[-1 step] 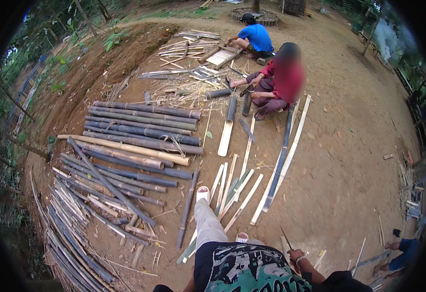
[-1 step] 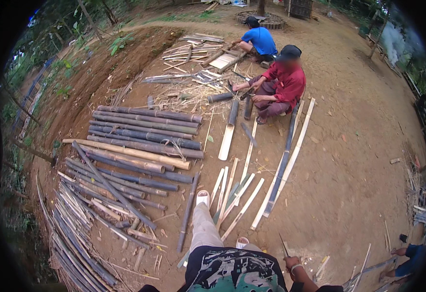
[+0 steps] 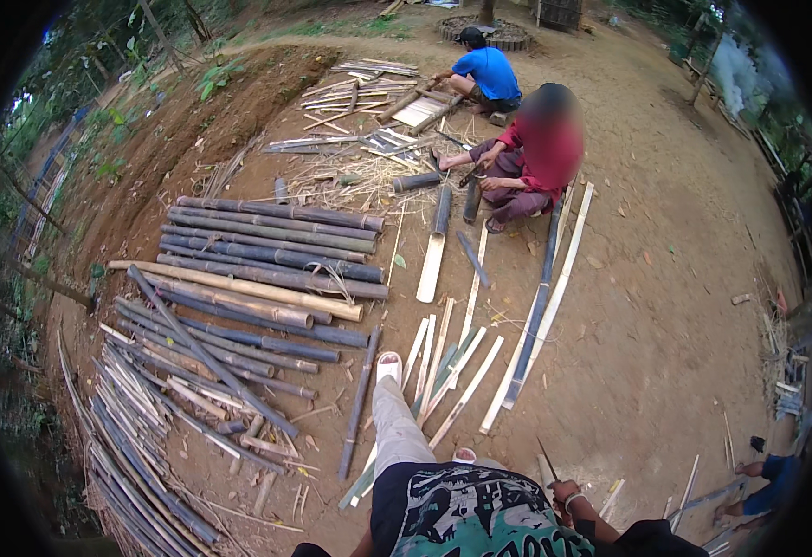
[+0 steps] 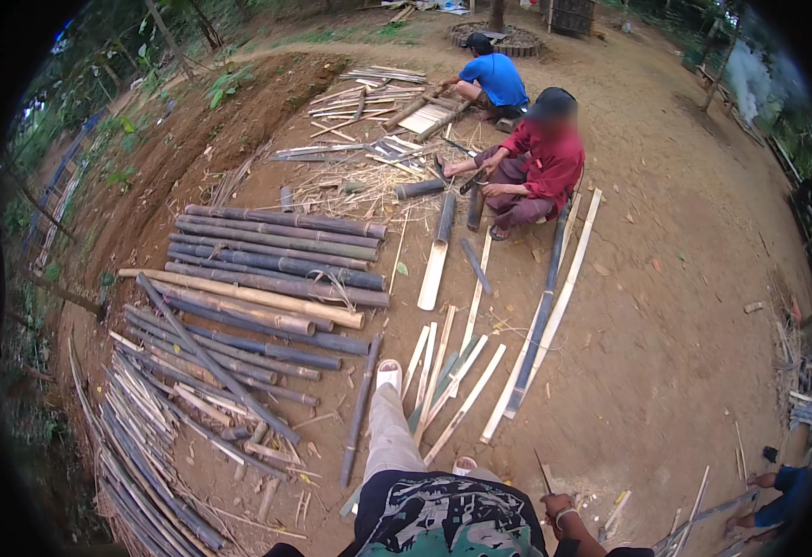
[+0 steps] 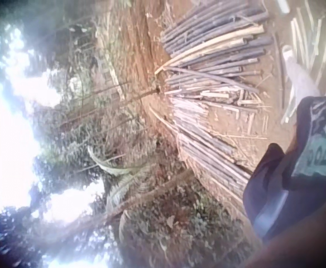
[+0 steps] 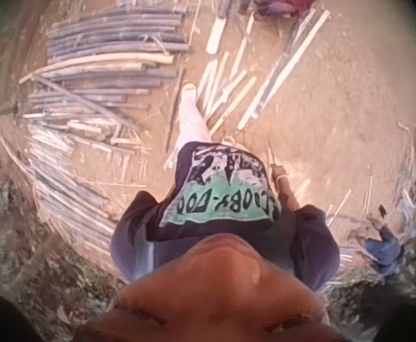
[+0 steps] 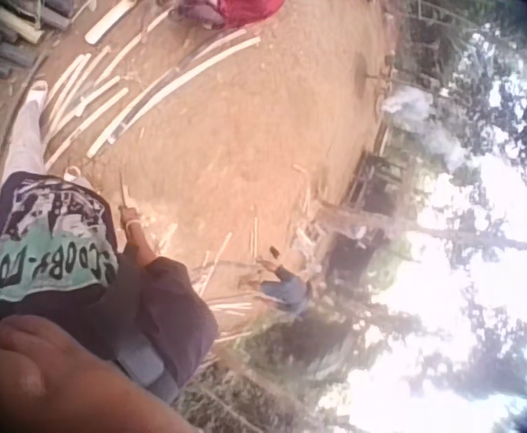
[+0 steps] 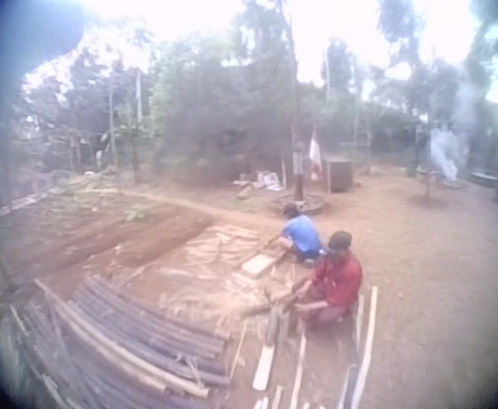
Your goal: The person sits on the ground and uses a machete to shave and smooth thin strips of bamboo. They repeatedly hold the bamboo strips and scrape the blade along them to remove rough edges, occasionally adjusting their grip or the position of the strips.
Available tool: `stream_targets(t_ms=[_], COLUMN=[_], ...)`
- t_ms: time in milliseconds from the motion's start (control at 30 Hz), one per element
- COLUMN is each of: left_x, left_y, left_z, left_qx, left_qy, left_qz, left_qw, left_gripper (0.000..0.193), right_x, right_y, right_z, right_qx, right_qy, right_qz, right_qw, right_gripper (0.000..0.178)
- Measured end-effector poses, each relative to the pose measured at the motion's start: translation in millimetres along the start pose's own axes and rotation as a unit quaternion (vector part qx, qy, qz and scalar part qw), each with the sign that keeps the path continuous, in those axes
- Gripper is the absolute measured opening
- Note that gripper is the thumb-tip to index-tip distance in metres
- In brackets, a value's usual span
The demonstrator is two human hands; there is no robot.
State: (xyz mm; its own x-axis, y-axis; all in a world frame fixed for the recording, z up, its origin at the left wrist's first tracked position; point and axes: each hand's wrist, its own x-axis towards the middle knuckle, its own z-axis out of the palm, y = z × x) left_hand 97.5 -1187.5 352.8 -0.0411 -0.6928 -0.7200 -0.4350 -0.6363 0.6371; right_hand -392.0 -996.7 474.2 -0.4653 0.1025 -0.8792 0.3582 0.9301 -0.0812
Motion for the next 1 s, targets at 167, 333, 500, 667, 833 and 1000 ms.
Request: stream_targets(t_ms=[167, 333, 500, 667, 833, 1000], left_x=[123.2, 250.1, 325.8, 338.0, 314.1, 317.2], left_y=[48.6, 190.6, 303.1, 384.3, 405.7, 336.0], left_z=[-20.0, -54.0, -66.6, -45.4, -12.5, -26.5], left_qx=[-0.001, -0.014, -0.147, -0.163, -0.166, -0.115], left_qy=[-0.032, -0.055, 0.005, -0.041, -0.071, -0.03], left_qz=[0.016, -0.058, -0.098, -0.1, -0.121, -0.109], left_qw=[0.999, 0.997, 0.984, 0.981, 0.976, 0.987], left_gripper=[0.021, 0.019, 0.014, 0.011, 0.009, 0.006], right_x=[-50.9, -37.4, -54.2, -78.2, -40.2, -6.5], right_y=[-110.5, -206.3, -299.7, -357.7, -356.9, -335.4], right_z=[43.4, 91.3, 118.2, 130.2, 139.2, 144.7], right_qx=[-0.13, -0.134, 0.11, 0.112, 0.033, -0.111], right_qy=[0.039, 0.052, 0.035, -0.031, -0.128, -0.126], right_qz=[0.018, 0.075, -0.002, 0.003, 0.035, 0.023], right_qw=[0.991, 0.987, 0.993, 0.993, 0.991, 0.986], right_gripper=[0.046, 0.04, 0.016, 0.022, 0.027, 0.034])
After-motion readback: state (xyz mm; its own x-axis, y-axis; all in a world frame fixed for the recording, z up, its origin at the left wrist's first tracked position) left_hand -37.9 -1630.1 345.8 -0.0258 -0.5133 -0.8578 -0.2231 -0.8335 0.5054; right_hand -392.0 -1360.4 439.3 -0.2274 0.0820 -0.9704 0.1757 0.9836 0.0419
